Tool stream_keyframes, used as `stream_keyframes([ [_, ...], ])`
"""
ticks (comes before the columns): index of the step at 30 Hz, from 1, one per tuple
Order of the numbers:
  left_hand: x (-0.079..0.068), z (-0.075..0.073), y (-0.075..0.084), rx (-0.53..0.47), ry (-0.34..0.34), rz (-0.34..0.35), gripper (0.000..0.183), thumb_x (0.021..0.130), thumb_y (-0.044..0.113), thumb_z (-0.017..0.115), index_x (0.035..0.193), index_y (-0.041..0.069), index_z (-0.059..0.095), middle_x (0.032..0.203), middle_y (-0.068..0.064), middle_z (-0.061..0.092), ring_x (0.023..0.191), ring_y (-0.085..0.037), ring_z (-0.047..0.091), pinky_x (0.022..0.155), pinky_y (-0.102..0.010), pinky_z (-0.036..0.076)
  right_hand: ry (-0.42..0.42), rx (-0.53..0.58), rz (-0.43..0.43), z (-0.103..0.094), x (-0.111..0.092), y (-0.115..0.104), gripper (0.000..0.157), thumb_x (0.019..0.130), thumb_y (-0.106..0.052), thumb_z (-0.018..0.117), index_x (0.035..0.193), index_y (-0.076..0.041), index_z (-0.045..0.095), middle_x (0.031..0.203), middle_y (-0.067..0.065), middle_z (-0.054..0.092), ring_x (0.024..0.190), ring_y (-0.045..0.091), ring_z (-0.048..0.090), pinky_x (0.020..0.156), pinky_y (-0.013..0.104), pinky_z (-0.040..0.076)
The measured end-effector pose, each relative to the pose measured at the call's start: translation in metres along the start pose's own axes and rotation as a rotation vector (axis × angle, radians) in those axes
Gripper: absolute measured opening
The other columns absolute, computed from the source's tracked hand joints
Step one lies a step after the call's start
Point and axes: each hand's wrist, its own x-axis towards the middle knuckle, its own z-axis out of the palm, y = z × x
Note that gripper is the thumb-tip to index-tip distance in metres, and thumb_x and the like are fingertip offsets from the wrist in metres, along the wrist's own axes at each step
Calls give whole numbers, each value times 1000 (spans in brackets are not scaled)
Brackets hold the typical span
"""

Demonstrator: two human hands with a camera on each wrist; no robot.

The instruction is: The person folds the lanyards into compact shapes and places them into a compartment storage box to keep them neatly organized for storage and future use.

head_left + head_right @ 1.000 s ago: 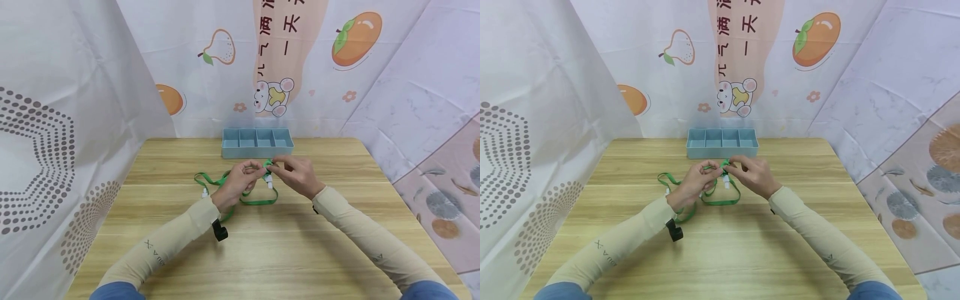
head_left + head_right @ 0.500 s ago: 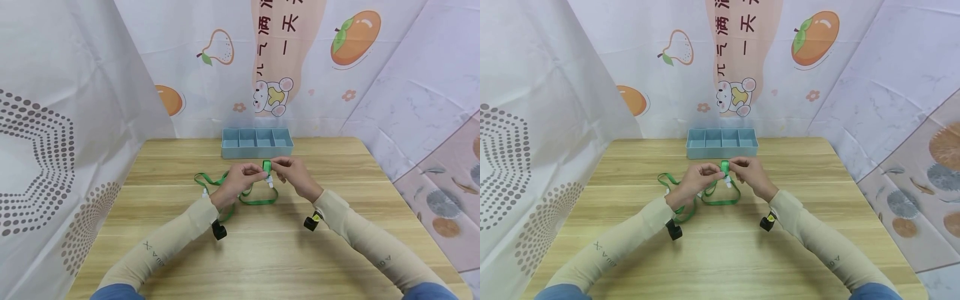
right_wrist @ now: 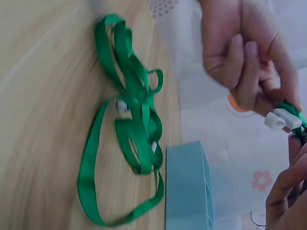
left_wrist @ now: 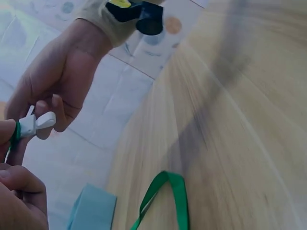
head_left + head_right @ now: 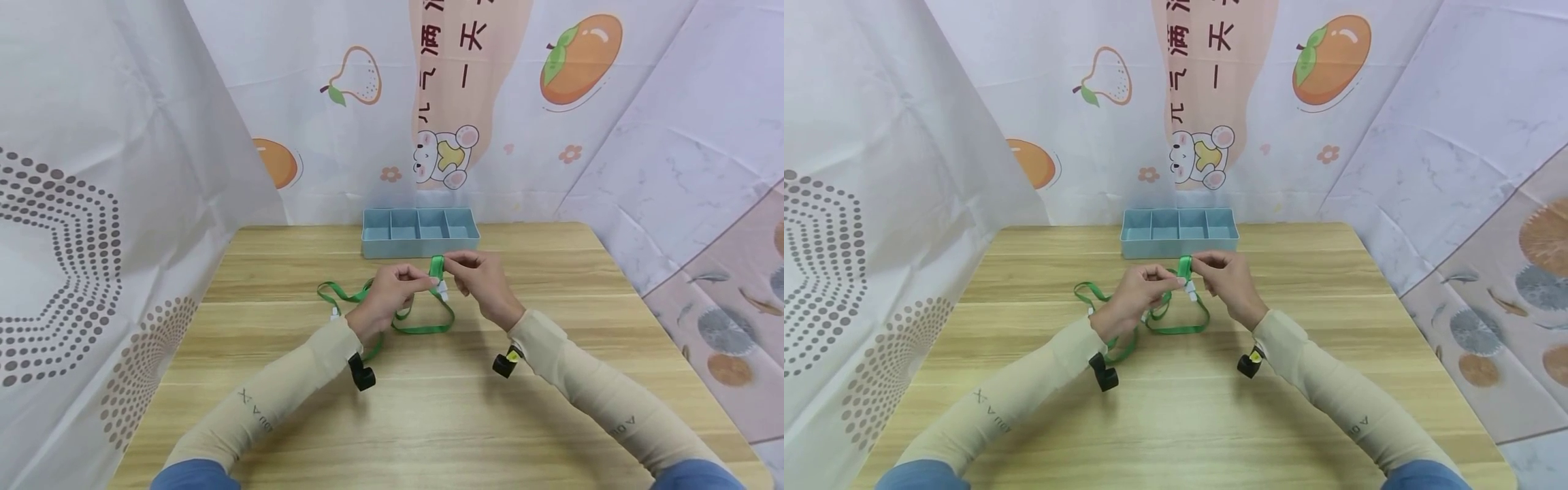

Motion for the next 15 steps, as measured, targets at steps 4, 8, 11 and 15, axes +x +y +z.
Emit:
stream_keyframes([
  [4, 4, -1, -1, -89, -7, -72, 19, 93, 15, 79, 107, 8, 70, 91, 0, 73, 42, -9, 25, 45, -27, 24, -15, 71, 4, 1, -1, 1, 30, 97, -27, 75, 112, -1, 77, 83, 2, 66, 57, 13, 45, 52, 26, 40],
  [8, 7, -3, 0, -96, -22, -129, 31, 96, 13, 76, 125, 7, 68, 96, 0, 75, 40, -7, 25, 43, -24, 25, -15, 112, 20, 2, -1, 1, 26, 98, -24, 74, 112, -3, 78, 80, 1, 64, 58, 13, 45, 53, 25, 40],
  [11, 9, -4, 1, -36, -14, -140, 33, 96, 14, 75, 128, 6, 70, 98, 1, 76, 42, -7, 26, 46, -24, 26, -13, 134, 59, 3, -3, 0, 24, 99, -23, 73, 113, -5, 78, 76, 1, 61, 60, 12, 46, 55, 25, 40],
  [15, 11, -6, 2, 26, 55, -113, 22, 95, 16, 78, 115, 8, 76, 97, -1, 77, 46, -9, 28, 52, -28, 27, -23, 134, 117, 5, -6, -1, 30, 100, -29, 72, 117, -5, 76, 81, 1, 60, 64, 13, 46, 58, 26, 41],
])
